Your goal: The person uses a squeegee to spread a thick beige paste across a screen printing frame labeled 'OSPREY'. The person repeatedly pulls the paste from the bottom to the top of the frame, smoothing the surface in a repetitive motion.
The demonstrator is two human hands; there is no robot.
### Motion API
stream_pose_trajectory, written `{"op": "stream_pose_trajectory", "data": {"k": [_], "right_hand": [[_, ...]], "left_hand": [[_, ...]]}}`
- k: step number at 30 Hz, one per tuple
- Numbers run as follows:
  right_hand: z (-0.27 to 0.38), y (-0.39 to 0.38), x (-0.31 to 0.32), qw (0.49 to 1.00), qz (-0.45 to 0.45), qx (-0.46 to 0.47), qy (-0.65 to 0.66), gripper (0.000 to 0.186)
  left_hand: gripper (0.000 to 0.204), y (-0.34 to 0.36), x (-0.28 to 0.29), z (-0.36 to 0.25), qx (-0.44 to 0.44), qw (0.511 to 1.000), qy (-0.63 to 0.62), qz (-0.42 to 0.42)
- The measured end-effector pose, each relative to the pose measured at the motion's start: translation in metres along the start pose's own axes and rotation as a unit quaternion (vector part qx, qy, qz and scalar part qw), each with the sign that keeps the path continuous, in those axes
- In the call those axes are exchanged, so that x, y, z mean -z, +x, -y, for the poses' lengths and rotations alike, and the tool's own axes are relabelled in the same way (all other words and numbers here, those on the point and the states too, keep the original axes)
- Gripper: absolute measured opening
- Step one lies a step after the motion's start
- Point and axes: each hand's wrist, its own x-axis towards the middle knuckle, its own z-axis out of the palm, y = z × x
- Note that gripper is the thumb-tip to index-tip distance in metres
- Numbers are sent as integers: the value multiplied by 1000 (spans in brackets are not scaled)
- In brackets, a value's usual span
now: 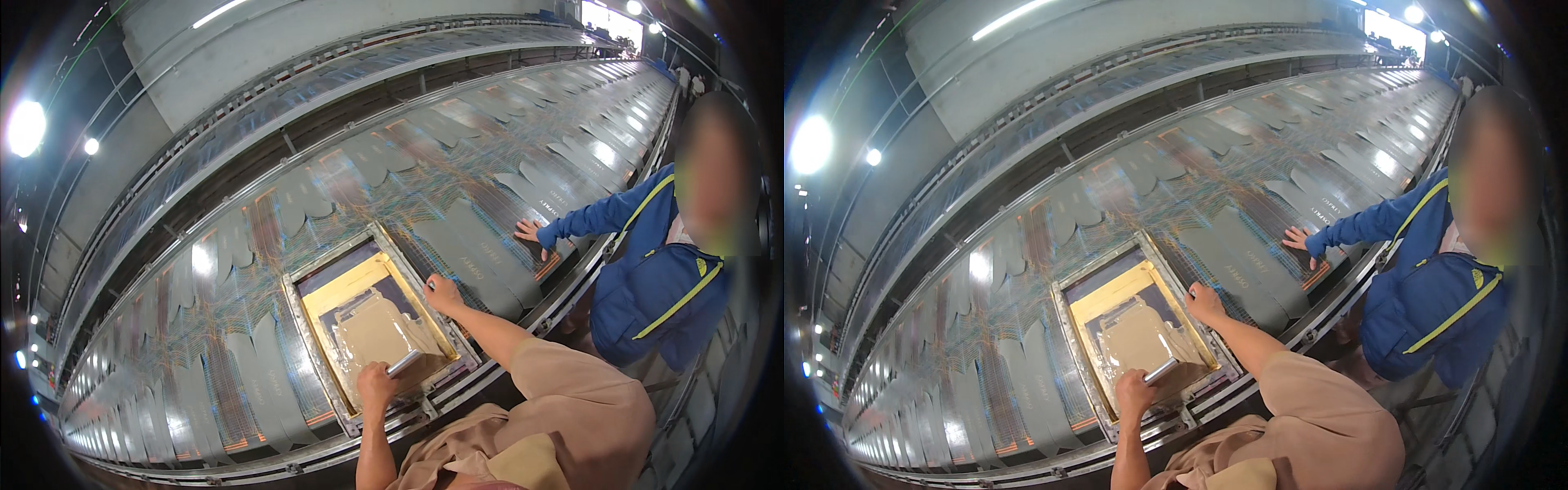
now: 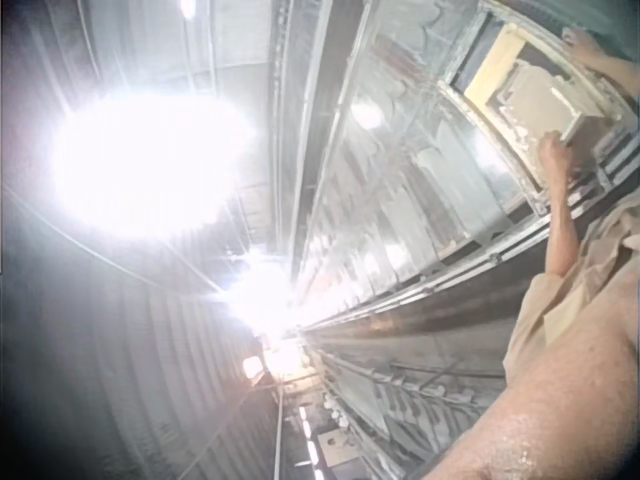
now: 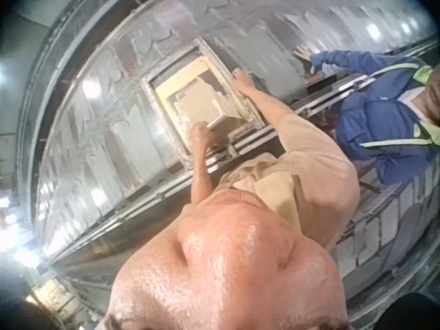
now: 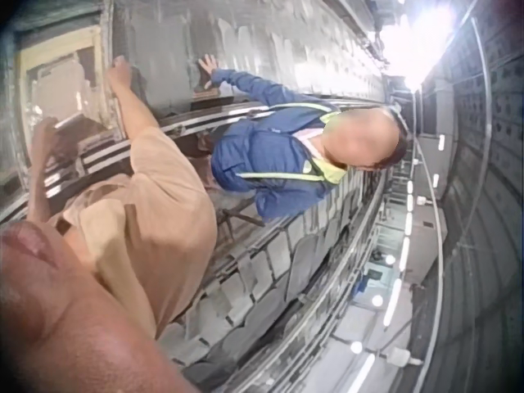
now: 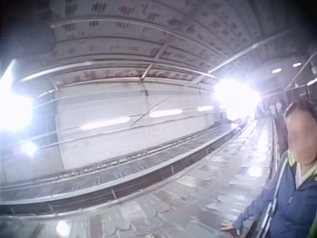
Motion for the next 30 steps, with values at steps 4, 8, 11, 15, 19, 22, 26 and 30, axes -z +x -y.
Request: {"op": "stream_pose_trajectory", "data": {"k": [4,8,11,15,19,22,26,30], "right_hand": [[0,1,0,1000,4,5,-6,25],[-7,5,-5,1000,-3,8,-11,24],[-4,2,-5,1000,-6,15,-8,25],[-7,3,-6,1000,-24,12,-7,29],[6,-1,-4,997,-52,-20,51,31],[-7,8,-7,998,-46,-17,26,32],[-25,19,-14,998,-58,35,-13,34],[-6,13,-11,998,-13,11,-65,30]], "left_hand": [[21,6,8,-3,-4,1000,-4,2],[20,6,7,-4,-11,1000,0,0],[20,1,8,-6,-6,1000,1,-6],[22,-4,2,-6,-15,1000,-6,-12],[25,-8,1,-3,-12,1000,-12,-18],[26,-2,8,-7,-13,999,13,35],[22,1,11,-9,-35,999,-3,28],[15,-9,2,4,-57,998,26,1]]}}
